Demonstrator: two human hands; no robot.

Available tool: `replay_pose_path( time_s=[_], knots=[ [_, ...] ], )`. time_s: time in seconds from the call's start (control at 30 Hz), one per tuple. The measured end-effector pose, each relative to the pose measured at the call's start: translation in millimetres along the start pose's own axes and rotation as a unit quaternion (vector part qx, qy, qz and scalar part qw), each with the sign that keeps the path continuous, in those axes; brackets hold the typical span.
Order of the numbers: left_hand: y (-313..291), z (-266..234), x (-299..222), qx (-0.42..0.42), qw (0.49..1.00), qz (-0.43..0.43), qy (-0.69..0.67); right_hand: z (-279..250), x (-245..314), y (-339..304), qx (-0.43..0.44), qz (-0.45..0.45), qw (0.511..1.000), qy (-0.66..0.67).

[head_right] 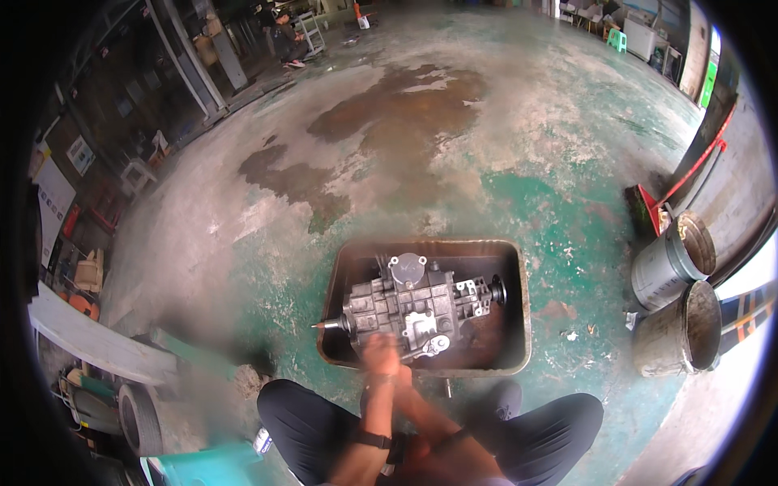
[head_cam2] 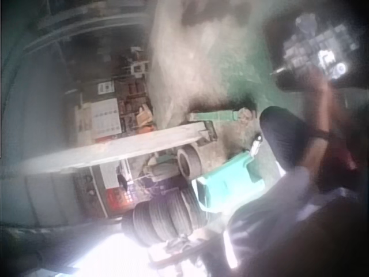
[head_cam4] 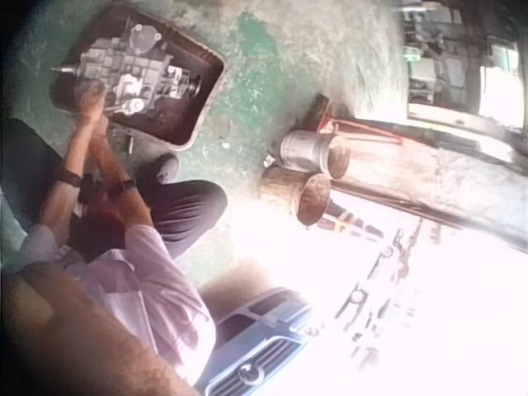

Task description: The person sits on a small stool and uses a socket wrench to tighten bolts on a transmission casing placed in a metal tray. The person repeatedly adjusts the wrench and repositions hands to secure the bolts on the transmission.

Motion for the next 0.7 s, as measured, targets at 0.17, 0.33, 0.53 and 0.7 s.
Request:
replay_pose_path(
  time_s=[0.17, 0.33, 0.53, 0.7],
  knots=[
    [-39.2, 65.6, -14.9, 0.300, 0.890, 0.072, 0.336, 11.2, -15.8, -27.7, 0.012, 0.042, 0.998, 0.037],
    [-49.3, 91.2, 7.5, 0.357, 0.847, 0.080, 0.386, 34.0, -40.8, -44.5, 0.009, 0.118, 0.991, 0.055],
    [-46.4, 102.6, 18.8, 0.318, 0.870, 0.040, 0.374, 74.4, -57.4, -83.0, 0.029, 0.253, 0.963, 0.090],
    [-51.8, 100.8, 8.1, 0.290, 0.889, -0.025, 0.354, 92.5, -82.3, -110.3, -0.006, 0.358, 0.925, 0.128]
  ],
)
Point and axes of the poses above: each hand's wrist, its own y-axis towards the middle knuckle, its own z-axis out of the palm, x = y × z, the point moved 2 cm from there along y, towards the middle knuckle, and after that the axes turned 4 degrees about -x, right-handed, at the moved point
